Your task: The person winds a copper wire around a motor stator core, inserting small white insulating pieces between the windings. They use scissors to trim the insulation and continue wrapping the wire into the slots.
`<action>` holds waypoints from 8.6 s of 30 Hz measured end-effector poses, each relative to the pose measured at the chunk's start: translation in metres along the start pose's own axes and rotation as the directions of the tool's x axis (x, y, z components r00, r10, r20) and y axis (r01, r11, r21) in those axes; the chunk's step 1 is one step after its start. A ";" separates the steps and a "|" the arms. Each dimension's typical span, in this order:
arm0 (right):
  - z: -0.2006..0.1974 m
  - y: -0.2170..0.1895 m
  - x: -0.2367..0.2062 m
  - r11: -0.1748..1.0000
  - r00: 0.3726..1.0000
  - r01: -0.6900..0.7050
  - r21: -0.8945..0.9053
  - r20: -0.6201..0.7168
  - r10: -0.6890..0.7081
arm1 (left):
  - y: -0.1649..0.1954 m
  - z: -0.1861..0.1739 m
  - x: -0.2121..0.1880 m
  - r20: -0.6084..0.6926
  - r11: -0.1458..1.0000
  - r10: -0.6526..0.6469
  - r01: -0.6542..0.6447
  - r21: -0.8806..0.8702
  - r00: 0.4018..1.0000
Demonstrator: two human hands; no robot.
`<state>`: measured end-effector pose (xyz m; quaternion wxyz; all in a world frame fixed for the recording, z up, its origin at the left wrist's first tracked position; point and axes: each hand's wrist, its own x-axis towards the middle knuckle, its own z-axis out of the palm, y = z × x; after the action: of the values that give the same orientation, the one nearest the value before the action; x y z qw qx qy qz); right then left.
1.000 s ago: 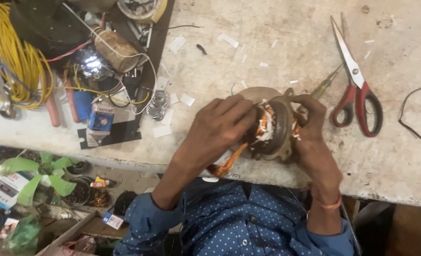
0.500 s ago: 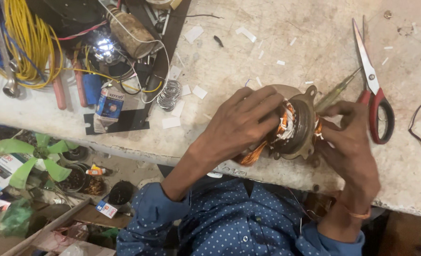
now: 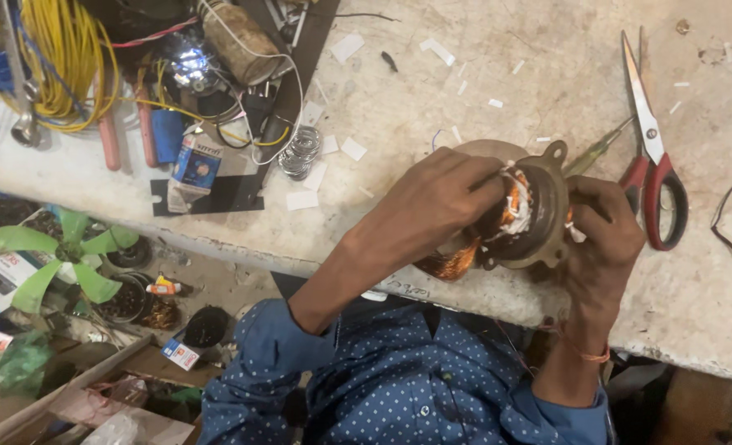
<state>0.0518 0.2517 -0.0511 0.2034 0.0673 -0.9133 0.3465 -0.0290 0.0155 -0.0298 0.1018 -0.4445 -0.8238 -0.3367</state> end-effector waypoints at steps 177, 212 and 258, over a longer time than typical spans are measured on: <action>0.015 0.037 0.011 0.940 0.990 0.132 0.316 0.008 -0.141 | 0.000 0.009 0.029 0.441 0.971 -0.237 0.212 0.106 0.866; 0.006 0.030 0.032 0.975 0.986 0.076 0.209 0.132 -0.105 | 0.001 0.002 0.042 0.297 0.980 -0.179 0.198 -0.034 0.938; 0.015 0.004 0.045 0.974 0.989 0.054 0.220 0.124 -0.083 | -0.014 -0.007 0.027 0.177 0.998 -0.062 0.062 0.002 0.982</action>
<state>0.0048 0.2458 -0.0453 0.1454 0.1434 -0.8789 0.4311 -0.0568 0.0230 -0.0182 0.0167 -0.4470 -0.8425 -0.3002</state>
